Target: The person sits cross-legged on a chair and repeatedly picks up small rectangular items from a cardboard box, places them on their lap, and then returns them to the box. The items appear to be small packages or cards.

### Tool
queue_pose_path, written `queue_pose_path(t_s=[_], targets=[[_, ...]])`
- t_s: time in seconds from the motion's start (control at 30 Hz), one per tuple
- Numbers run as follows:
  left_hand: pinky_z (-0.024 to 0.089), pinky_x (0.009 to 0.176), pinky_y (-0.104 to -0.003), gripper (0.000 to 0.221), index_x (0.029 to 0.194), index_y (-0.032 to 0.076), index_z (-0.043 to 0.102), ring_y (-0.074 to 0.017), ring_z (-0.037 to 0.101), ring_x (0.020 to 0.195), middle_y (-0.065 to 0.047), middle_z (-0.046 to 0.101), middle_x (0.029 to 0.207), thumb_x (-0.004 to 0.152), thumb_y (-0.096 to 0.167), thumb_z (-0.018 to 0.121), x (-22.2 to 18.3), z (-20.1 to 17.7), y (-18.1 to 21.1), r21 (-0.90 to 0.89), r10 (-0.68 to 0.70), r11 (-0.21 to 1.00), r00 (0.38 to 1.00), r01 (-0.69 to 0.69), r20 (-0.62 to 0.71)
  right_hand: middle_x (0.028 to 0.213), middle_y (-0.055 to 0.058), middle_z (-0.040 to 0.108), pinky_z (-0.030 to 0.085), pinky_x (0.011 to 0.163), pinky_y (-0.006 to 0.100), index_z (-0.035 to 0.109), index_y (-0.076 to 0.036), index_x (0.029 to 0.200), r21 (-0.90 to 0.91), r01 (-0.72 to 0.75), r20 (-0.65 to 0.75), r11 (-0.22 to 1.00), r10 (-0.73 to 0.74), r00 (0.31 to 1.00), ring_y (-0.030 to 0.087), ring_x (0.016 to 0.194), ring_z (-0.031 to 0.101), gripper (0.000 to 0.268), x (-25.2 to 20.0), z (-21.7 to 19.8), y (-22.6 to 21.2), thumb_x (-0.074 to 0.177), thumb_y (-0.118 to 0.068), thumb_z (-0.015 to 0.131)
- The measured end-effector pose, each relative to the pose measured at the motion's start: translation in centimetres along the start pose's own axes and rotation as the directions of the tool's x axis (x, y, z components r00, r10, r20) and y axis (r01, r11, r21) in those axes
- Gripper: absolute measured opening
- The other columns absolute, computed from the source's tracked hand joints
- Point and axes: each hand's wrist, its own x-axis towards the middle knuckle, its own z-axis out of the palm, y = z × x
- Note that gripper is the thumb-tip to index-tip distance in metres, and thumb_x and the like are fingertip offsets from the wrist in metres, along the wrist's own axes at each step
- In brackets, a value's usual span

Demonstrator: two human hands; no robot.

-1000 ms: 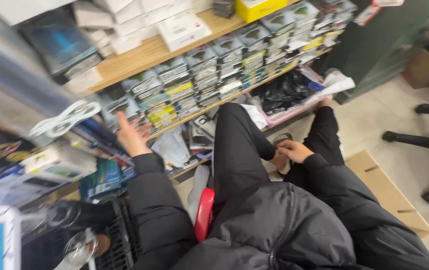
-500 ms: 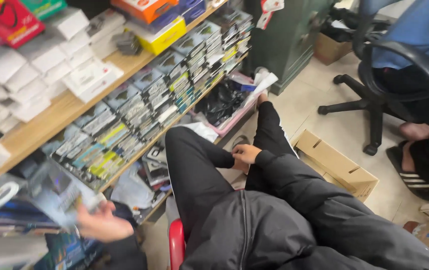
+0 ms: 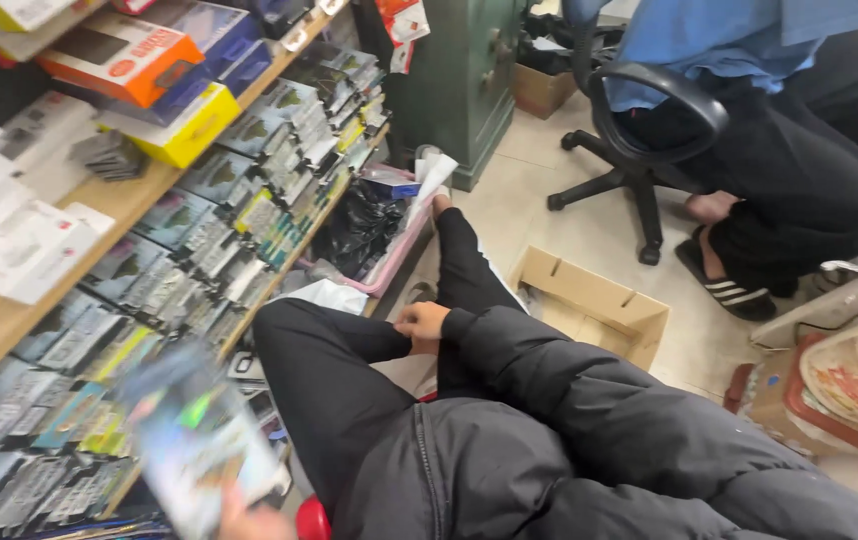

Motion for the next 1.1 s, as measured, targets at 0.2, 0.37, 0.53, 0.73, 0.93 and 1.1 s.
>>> queue_pose_path(t_s=[0.2, 0.37, 0.53, 0.73, 0.93, 1.1], targets=[[0.059, 0.078, -0.034, 0.023, 0.102, 0.013, 0.08, -0.0197, 0.071, 0.094, -0.013, 0.075, 0.104, 0.102, 0.028, 0.062, 3.4, 25.1, 9.0, 0.179, 0.098, 0.975, 0.978, -0.131, 0.182, 0.107, 0.015, 0.074, 0.057, 0.085, 0.039, 0.068, -0.01, 0.124, 0.599, 0.024, 0.011, 0.801, -0.038, 0.999, 0.026, 0.086, 0.073, 0.063, -4.7, -2.7, -6.0, 0.104, -0.062, 0.04], [0.059, 0.036, -0.037, 0.027, 0.083, 0.002, 0.077, -0.0235, 0.072, 0.053, -0.018, 0.073, 0.072, 0.093, 0.025, 0.069, 3.5, 36.7, 5.8, 0.014, -0.009, 1.0, 0.968, 0.006, 0.25, 0.122, 0.02, 0.069, 0.052, 0.095, 0.04, 0.062, -0.005, 0.136, 0.923, 0.09, -0.075, 0.374, -0.056, 0.996, 0.027, 0.098, 0.071, 0.096, -8.2, -5.4, -9.3, 0.098, -0.083, 0.02], [0.058, 0.048, -0.029, 0.044, 0.079, -0.002, 0.07, -0.0173, 0.068, 0.049, -0.014, 0.067, 0.057, 0.099, 0.036, 0.062, 1.0, 37.4, 2.4, 0.212, -0.156, 0.975, 0.881, 0.066, 0.446, 0.106, 0.007, 0.065, 0.044, 0.092, 0.038, 0.06, -0.012, 0.107, 0.986, 0.05, -0.072, 0.159, 0.133, 0.988, 0.024, 0.099, 0.061, 0.068, -5.4, -4.8, -4.7, 0.092, -0.079, 0.056], [0.062, 0.071, -0.034, 0.067, 0.07, 0.009, 0.077, -0.0161, 0.075, 0.069, -0.005, 0.073, 0.062, 0.1, 0.063, 0.052, 1.9, 35.3, 2.1, 0.516, -0.298, 0.855, 0.774, -0.043, 0.558, 0.074, -0.007, 0.066, 0.046, 0.066, 0.027, 0.069, -0.019, 0.1, 0.942, 0.01, -0.111, 0.335, 0.282, 0.953, 0.011, 0.066, 0.061, 0.024, -3.5, -3.1, -3.5, 0.092, -0.041, 0.071], [0.055, 0.094, -0.047, 0.072, 0.13, 0.009, 0.041, -0.0374, 0.064, 0.114, -0.019, 0.063, 0.124, 0.086, 0.049, 0.081, 0.5, 34.7, 5.1, 0.416, -0.024, 0.897, 0.92, -0.153, 0.39, 0.083, 0.002, 0.06, 0.054, 0.08, 0.034, 0.057, -0.007, 0.123, 0.949, 0.127, -0.21, 0.29, 0.275, 0.938, 0.016, 0.073, 0.062, 0.039, -2.3, -3.6, 0.0, 0.096, -0.031, 0.074], [0.055, 0.068, -0.035, 0.033, 0.107, 0.017, 0.053, -0.0172, 0.06, 0.066, 0.001, 0.044, 0.091, 0.086, 0.016, 0.078, 2.2, 34.6, 3.0, 0.417, 0.191, 0.856, 0.936, -0.306, 0.294, 0.088, 0.003, 0.055, 0.056, 0.088, 0.036, 0.049, -0.003, 0.127, 0.944, 0.168, -0.243, 0.284, 0.253, 0.937, 0.018, 0.081, 0.066, 0.047, -6.2, -4.8, -5.2, 0.098, -0.031, 0.072]])
